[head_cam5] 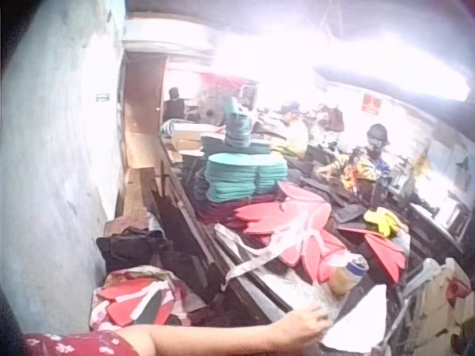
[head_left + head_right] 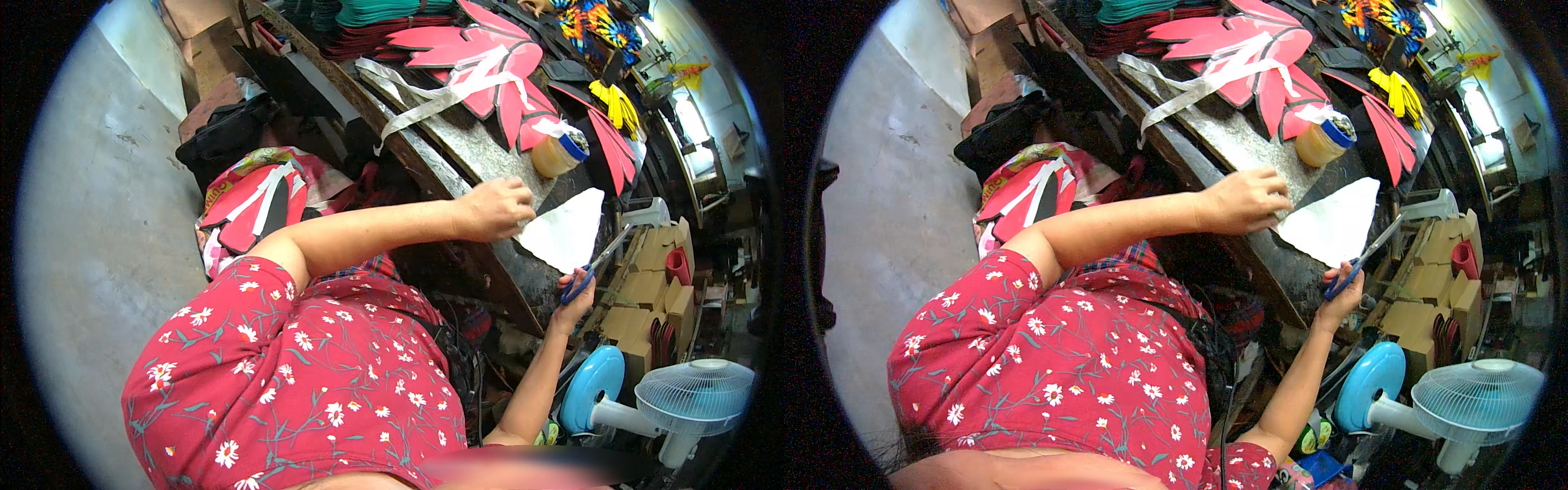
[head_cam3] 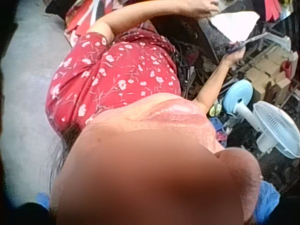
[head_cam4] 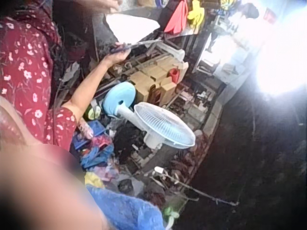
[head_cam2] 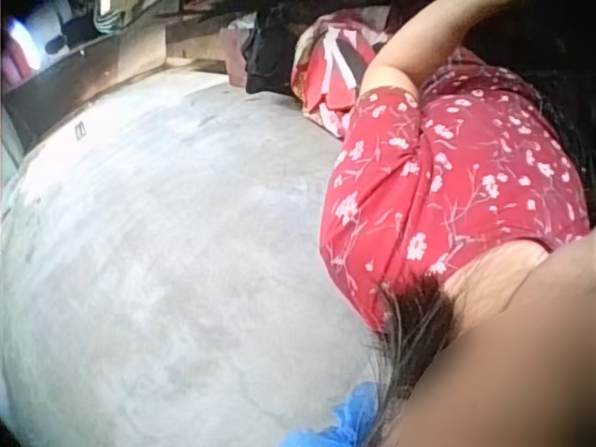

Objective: The person uses scissors to cut white fabric strips and pink foam pieces on a cluttered workbench. They repeatedly position the material, trim edges, and set finished pieces aside.

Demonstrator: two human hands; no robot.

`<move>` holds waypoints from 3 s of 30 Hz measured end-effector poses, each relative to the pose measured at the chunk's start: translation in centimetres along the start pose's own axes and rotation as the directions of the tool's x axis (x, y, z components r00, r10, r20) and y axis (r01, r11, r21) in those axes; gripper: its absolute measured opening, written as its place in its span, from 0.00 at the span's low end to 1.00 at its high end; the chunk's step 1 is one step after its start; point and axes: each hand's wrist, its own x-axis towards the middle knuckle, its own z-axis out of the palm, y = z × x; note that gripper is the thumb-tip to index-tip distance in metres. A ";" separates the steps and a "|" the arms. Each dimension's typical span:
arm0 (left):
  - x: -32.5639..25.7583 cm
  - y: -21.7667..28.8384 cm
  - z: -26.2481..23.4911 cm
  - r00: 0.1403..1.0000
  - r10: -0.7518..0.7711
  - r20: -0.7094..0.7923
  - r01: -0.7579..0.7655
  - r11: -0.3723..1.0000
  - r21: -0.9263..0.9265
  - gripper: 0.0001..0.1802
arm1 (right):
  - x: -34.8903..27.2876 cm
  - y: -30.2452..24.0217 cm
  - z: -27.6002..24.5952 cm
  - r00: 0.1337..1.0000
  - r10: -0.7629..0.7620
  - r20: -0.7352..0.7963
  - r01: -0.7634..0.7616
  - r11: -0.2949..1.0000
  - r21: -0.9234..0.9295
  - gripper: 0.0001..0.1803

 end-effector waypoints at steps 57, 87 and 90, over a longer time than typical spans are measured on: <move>1.8 -5.5 -1.6 0.973 -0.148 -0.175 0.183 0.962 0.202 0.06 | 21.0 -3.5 12.3 0.726 -0.650 0.226 0.421 0.160 -0.893 0.57; 1.8 -5.4 -1.9 0.970 -0.191 -0.148 0.212 0.966 0.145 0.05 | 43.0 -13.5 13.3 0.544 -0.759 0.358 0.465 -0.082 -0.881 0.24; 1.8 -5.4 -1.9 0.971 -0.184 -0.153 0.207 0.966 0.155 0.05 | 41.7 -16.3 9.8 0.369 -0.818 0.442 0.511 -0.218 -0.831 0.24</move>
